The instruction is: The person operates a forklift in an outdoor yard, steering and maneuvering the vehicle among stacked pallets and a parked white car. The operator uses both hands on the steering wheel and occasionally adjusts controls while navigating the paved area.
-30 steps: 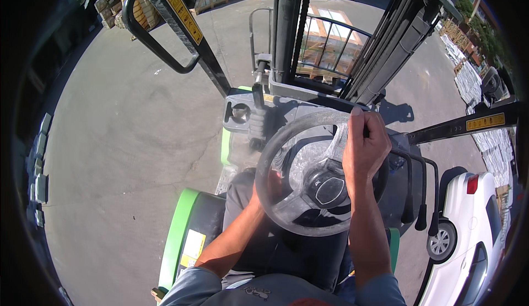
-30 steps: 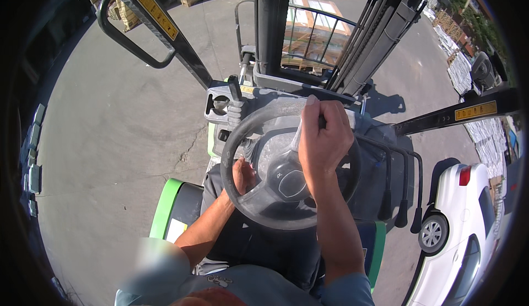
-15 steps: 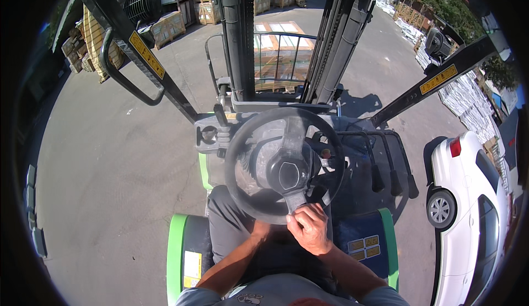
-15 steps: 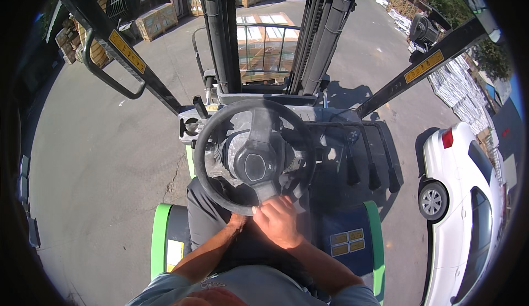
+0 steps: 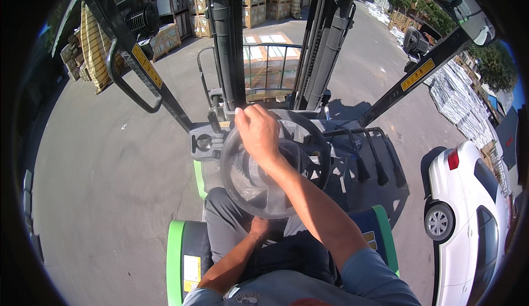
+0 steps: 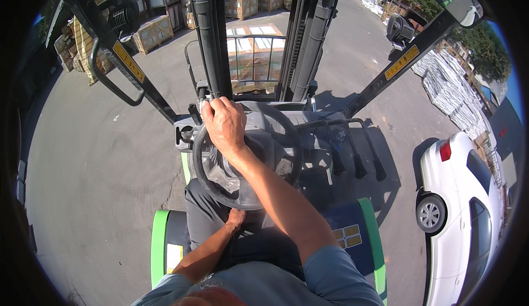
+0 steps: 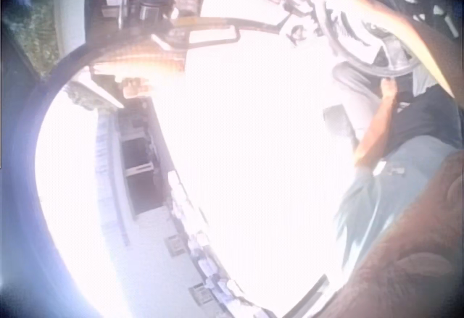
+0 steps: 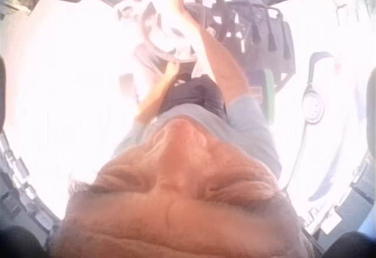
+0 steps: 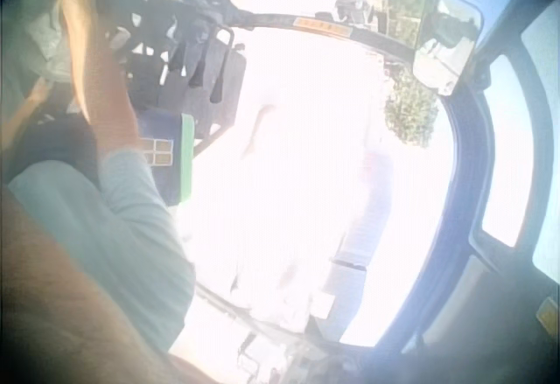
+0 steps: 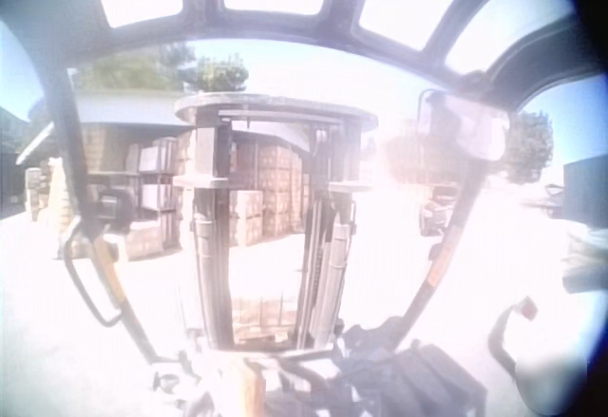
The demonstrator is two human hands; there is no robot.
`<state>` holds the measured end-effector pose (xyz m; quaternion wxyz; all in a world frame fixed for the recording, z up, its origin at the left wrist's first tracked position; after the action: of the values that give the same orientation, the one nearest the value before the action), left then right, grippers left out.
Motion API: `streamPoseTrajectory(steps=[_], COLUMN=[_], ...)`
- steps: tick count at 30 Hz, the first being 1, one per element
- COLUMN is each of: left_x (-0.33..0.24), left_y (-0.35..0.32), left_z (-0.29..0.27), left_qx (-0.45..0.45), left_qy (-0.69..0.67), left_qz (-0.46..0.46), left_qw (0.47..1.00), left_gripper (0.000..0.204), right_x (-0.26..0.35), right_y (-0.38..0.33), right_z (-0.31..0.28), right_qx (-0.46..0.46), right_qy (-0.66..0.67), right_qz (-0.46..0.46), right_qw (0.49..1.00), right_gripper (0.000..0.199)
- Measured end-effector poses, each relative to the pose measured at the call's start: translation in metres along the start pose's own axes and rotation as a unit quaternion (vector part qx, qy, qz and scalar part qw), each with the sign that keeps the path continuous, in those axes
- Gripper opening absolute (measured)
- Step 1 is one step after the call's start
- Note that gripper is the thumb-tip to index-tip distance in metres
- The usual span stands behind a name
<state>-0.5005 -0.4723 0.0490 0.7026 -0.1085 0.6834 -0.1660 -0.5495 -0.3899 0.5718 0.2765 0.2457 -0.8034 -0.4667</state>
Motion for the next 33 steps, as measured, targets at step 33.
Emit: streamPoseTrajectory(steps=[33], left_x=[-0.147], left_y=[0.151], left_z=[0.290], left_qx=[-0.067], left_qy=[0.046], left_qz=[0.162], left_qw=[0.983], left_gripper=[0.027], right_x=[-0.221], right_y=[-0.013], right_z=[-0.077], right_qx=[0.130], right_qy=[0.193], right_qz=[-0.100], right_qw=[0.967], right_gripper=[0.029])
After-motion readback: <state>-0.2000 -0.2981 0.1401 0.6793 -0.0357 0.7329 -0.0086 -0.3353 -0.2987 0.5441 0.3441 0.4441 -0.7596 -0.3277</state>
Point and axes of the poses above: each hand's wrist, its own y-axis towards the middle knuckle, its own z-axis out of the palm, x = y × z, the point moved 7 cm from there along y, towards the middle knuckle, and after that the axes turned 2 degrees about -y, right-handed, at the moved point
